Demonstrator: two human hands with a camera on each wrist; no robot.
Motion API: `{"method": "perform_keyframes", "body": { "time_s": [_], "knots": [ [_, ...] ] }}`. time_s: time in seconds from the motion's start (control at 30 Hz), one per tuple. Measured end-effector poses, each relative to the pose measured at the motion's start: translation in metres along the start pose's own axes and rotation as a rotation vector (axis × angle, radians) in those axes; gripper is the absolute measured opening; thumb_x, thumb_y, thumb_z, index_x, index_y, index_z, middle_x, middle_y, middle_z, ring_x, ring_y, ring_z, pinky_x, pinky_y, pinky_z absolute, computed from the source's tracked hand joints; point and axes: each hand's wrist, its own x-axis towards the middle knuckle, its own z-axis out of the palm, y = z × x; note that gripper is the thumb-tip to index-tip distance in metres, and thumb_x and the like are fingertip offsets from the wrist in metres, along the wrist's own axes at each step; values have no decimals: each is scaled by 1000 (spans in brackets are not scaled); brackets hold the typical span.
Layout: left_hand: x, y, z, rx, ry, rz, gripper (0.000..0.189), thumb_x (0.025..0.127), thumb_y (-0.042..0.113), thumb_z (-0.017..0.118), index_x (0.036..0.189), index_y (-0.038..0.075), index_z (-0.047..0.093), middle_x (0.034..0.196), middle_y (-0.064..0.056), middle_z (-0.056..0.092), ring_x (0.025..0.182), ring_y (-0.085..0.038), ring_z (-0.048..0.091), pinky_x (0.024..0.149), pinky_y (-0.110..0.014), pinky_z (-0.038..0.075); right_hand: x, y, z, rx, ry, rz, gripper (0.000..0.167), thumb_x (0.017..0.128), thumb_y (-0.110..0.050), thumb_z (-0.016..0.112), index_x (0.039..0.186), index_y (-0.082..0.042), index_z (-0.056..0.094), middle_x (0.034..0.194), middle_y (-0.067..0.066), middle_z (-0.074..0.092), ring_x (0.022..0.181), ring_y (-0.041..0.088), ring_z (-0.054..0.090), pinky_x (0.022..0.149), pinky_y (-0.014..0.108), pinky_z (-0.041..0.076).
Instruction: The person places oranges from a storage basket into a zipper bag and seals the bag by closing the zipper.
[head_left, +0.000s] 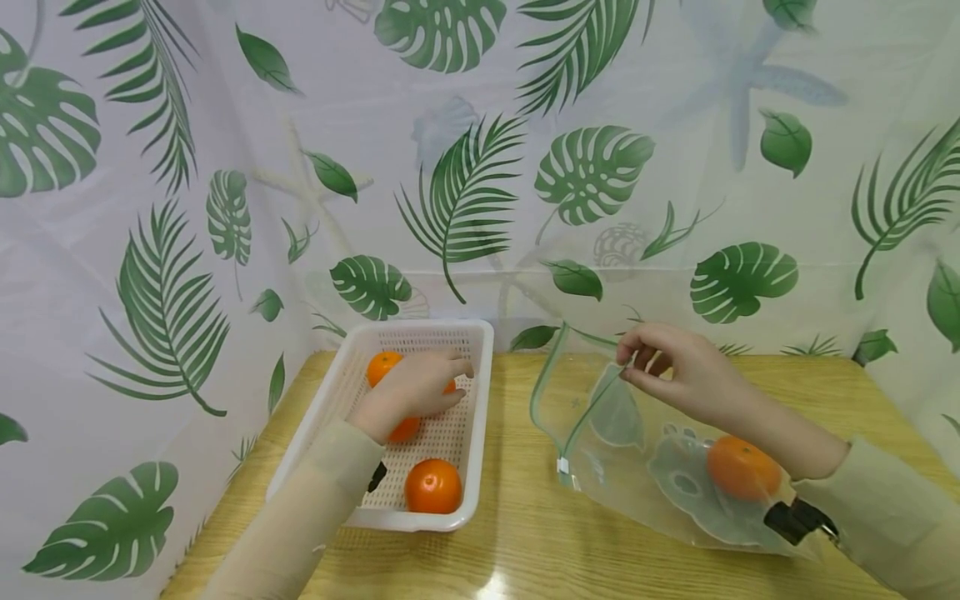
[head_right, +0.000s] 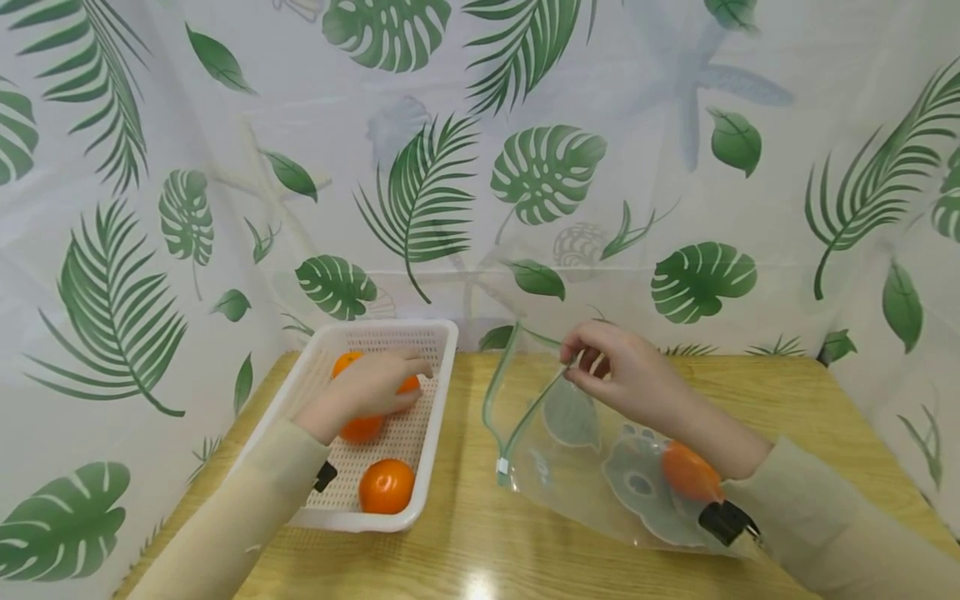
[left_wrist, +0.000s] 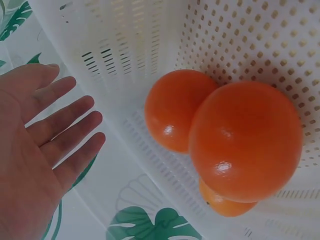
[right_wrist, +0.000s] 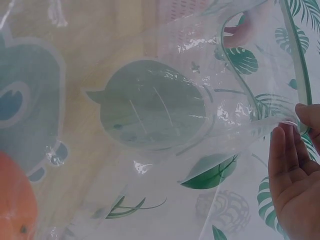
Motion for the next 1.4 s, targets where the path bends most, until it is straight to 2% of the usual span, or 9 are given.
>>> {"method": "perform_keyframes", "body": {
  "time_s": [0.27, 0.57, 0.77, 0.9, 1.1, 1.23, 1.4],
  "knots": [
    [3, -10, 9, -60, 2, -53, 31, 101, 20, 72, 131, 13, 72, 134, -6, 71, 120, -26, 68, 110, -45, 55, -1, 0, -1, -5, 11, -16, 23, 88, 7, 80, 100, -10, 69, 93, -6, 68, 80, -3, 61, 67, 21, 58],
    [7, -20, 18, -81, -6, -83, 33, 101, 16, 70, 134, 11, 70, 134, -9, 71, 114, -26, 67, 109, -44, 55, -3, 1, -1, -6, 16, -24, 24, 88, 7, 80, 100, -11, 69, 93, -7, 68, 80, -3, 61, 67, 21, 57],
    [8, -25, 22, -112, -11, -133, 36, 100, 13, 71, 136, 9, 68, 135, -11, 70, 114, -27, 65, 112, -45, 53, -4, 2, 0, 3, 5, -15, 22, 89, 6, 80, 100, -10, 69, 93, -8, 68, 80, -2, 61, 67, 22, 58],
    [8, -28, 25, -111, -24, -170, 41, 100, 14, 72, 140, 10, 65, 139, -11, 68, 121, -29, 63, 115, -46, 50, -5, 3, 0, 6, 3, -14, 23, 89, 5, 80, 101, -11, 69, 94, -8, 68, 81, -2, 61, 68, 22, 58],
    [8, -31, 28, -117, -45, -222, 48, 100, 18, 75, 146, 10, 62, 149, -14, 61, 138, -33, 57, 122, -50, 44, -5, 3, 1, 5, 1, -10, 23, 89, 5, 80, 101, -10, 69, 95, -7, 68, 81, -3, 61, 68, 22, 58],
    [9, -31, 29, -132, -64, -254, 54, 99, 18, 77, 149, 11, 59, 154, -15, 57, 143, -34, 53, 124, -52, 42, -5, 2, 1, 3, 3, -12, 23, 89, 5, 80, 102, -10, 69, 95, -7, 68, 81, -2, 61, 68, 22, 58],
    [10, -31, 32, -135, -103, -293, 69, 94, 19, 83, 156, 14, 52, 159, -17, 50, 144, -35, 50, 122, -55, 43, -5, 1, 1, 0, 1, -11, 23, 89, 5, 81, 102, -10, 69, 95, -7, 68, 81, -2, 61, 68, 22, 58]
  ]
}}
